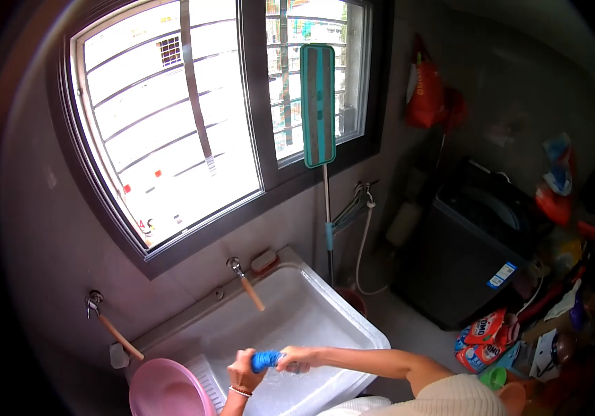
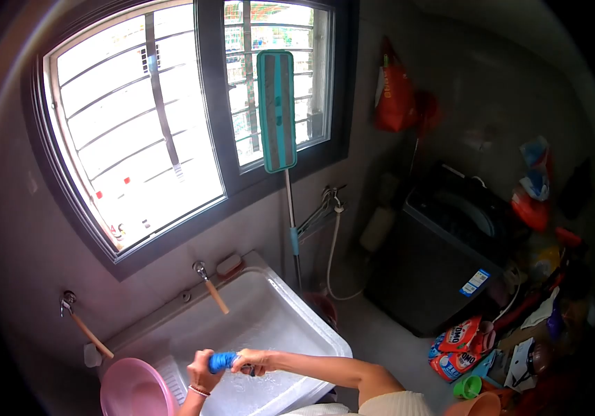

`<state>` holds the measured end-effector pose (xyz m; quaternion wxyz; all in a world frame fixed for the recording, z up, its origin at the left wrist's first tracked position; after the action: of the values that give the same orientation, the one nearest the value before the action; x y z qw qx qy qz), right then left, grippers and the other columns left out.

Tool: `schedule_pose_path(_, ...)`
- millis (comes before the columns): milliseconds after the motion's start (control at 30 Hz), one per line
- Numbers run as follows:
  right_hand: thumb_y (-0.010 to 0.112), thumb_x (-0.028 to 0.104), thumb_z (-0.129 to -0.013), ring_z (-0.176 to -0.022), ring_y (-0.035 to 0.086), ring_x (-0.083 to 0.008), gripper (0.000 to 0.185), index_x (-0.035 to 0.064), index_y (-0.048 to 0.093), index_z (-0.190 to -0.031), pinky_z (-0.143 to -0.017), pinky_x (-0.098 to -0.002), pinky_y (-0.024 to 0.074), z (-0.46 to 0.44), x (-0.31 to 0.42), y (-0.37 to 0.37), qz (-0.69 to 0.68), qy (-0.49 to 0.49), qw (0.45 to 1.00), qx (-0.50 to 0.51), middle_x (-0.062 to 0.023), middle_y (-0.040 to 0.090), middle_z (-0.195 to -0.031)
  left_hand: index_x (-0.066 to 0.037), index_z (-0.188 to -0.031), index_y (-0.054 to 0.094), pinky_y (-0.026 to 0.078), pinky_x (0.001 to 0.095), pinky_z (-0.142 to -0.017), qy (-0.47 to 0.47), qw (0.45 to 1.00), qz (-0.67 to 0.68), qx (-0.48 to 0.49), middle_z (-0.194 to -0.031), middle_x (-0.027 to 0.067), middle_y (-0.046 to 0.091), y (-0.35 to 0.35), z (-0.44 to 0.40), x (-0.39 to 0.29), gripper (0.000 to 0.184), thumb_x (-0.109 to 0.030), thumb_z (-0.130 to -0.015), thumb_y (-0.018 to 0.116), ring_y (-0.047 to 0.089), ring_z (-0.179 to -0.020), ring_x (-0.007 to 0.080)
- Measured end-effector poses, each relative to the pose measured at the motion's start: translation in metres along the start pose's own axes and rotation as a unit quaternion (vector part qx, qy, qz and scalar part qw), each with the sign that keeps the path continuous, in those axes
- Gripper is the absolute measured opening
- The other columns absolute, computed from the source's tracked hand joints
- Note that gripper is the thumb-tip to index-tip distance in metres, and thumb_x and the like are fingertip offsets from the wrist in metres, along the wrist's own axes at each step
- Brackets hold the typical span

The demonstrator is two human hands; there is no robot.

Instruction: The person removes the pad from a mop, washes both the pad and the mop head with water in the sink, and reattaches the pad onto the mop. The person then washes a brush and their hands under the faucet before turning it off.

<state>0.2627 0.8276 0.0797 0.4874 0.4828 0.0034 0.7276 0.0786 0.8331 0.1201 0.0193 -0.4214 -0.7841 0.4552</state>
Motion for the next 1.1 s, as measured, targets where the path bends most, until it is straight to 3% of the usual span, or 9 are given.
schedule_pose_path(167,0.062,0.036,-0.08,-0.038,0.027,-0.0028,0.038,0.0071,0.05,-0.102,-0.035,-0.0166,0.0203,0.063,0.071,0.013,-0.078,-0.189,0.97,0.129,0.0015,0.041,-0.059,-0.004,-0.113,0.046,0.045,0.0376,-0.062,-0.378,0.923,0.063,-0.024,-0.092,0.0124,0.052,-0.001,0.028,0.034,0.054,-0.015,-0.066,0.072,0.055,-0.069,0.0277)
schedule_pose_path(300,0.057,0.047,-0.08,-0.043,0.044,-0.0087,0.049,0.0045,0.052,-0.104,-0.038,-0.0215,0.034,0.036,0.045,-0.008,-0.204,-0.159,0.935,0.242,-0.0043,0.05,-0.063,-0.004,-0.121,0.044,0.04,0.0457,-0.089,-0.377,0.904,-0.063,0.19,-0.122,0.0234,0.037,0.051,0.106,0.056,0.076,-0.036,-0.06,0.076,0.046,-0.103,0.0423)
schedule_pose_path(333,0.057,0.049,-0.078,-0.056,0.053,-0.0172,0.051,0.0038,0.055,-0.101,-0.048,-0.0291,0.0413,0.003,0.01,-0.029,0.094,-0.179,0.979,-0.028,-0.0098,0.056,-0.073,-0.004,-0.123,0.043,0.04,0.0465,-0.09,-0.357,0.908,-0.067,0.208,-0.123,0.0241,0.035,0.058,0.117,0.049,0.08,-0.038,-0.059,0.076,0.045,-0.104,0.0431)
schedule_pose_path(367,0.057,0.051,-0.075,-0.069,0.063,-0.0257,0.053,0.0031,0.059,-0.098,-0.058,-0.0368,0.0486,-0.015,-0.015,-0.041,0.376,-0.169,0.862,-0.295,-0.0154,0.063,-0.082,-0.004,-0.125,0.042,0.039,0.0472,-0.09,-0.336,0.912,-0.071,0.226,-0.125,0.0249,0.033,0.066,0.129,0.043,0.084,-0.04,-0.058,0.077,0.045,-0.104,0.0439)
schedule_pose_path(467,0.056,0.057,-0.07,-0.092,0.06,-0.0369,0.058,0.0031,0.063,-0.092,-0.078,-0.0456,0.0454,-0.006,-0.042,-0.035,0.44,0.004,0.819,-0.367,-0.0225,0.063,-0.094,-0.007,-0.129,0.039,0.038,0.0475,-0.092,-0.381,0.891,0.032,0.243,-0.126,0.0223,0.038,0.098,0.169,0.059,0.084,-0.042,-0.062,0.075,0.044,-0.109,0.0389)
schedule_pose_path(567,0.051,0.061,-0.074,-0.081,0.061,-0.0301,0.061,0.0045,0.062,-0.094,-0.07,-0.0381,0.0466,-0.012,-0.068,-0.029,0.422,0.016,0.87,-0.255,-0.0175,0.064,-0.086,-0.009,-0.125,0.043,0.035,0.0469,-0.094,-0.569,0.62,0.412,0.349,-0.122,0.0151,0.046,0.097,0.16,0.033,0.063,-0.04,-0.076,0.066,0.044,-0.113,0.0318)
schedule_pose_path(667,0.047,0.068,-0.074,-0.058,0.054,-0.0165,0.072,0.0045,0.059,-0.105,-0.053,-0.0279,0.0439,-0.026,-0.097,-0.024,0.216,0.014,0.969,-0.116,-0.0103,0.06,-0.088,-0.012,-0.127,0.04,0.032,0.0469,-0.101,-0.518,0.376,0.756,0.137,-0.126,0.005,0.045,0.11,0.163,0.013,0.038,-0.029,-0.093,0.044,0.04,-0.119,0.0222)
schedule_pose_path(800,0.052,0.063,-0.074,-0.057,0.055,-0.0159,0.08,0.0156,0.029,-0.134,-0.043,-0.025,0.0422,0.023,-0.056,0.014,0.117,0.041,0.988,-0.095,-0.0144,0.048,-0.115,-0.011,-0.12,0.047,0.031,0.0468,-0.098,-0.498,0.364,0.784,-0.073,-0.12,0.0059,0.051,0.08,0.11,-0.02,0.034,-0.029,-0.09,0.048,0.046,-0.113,0.0267)
schedule_pose_path(1100,0.071,0.035,-0.069,-0.064,0.058,-0.0172,0.046,0.0109,0.053,-0.104,-0.055,-0.0313,0.0445,0.038,-0.048,-0.003,0.339,-0.168,0.841,-0.387,-0.0047,0.057,-0.073,-0.004,-0.122,0.04,0.033,0.0518,-0.099,-0.454,0.447,0.765,-0.089,-0.124,0.0147,0.046,0.069,0.088,-0.025,0.036,-0.027,-0.095,0.035,0.044,-0.116,0.0332)
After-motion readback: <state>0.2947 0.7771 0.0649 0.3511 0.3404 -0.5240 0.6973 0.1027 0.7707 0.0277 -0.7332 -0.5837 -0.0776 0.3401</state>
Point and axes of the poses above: each hand's wrist, its own z-axis away from the middle knuckle, its own y-axis out of the palm, x = y × z, the point moved 2 cm from there along -z, towards the middle knuckle
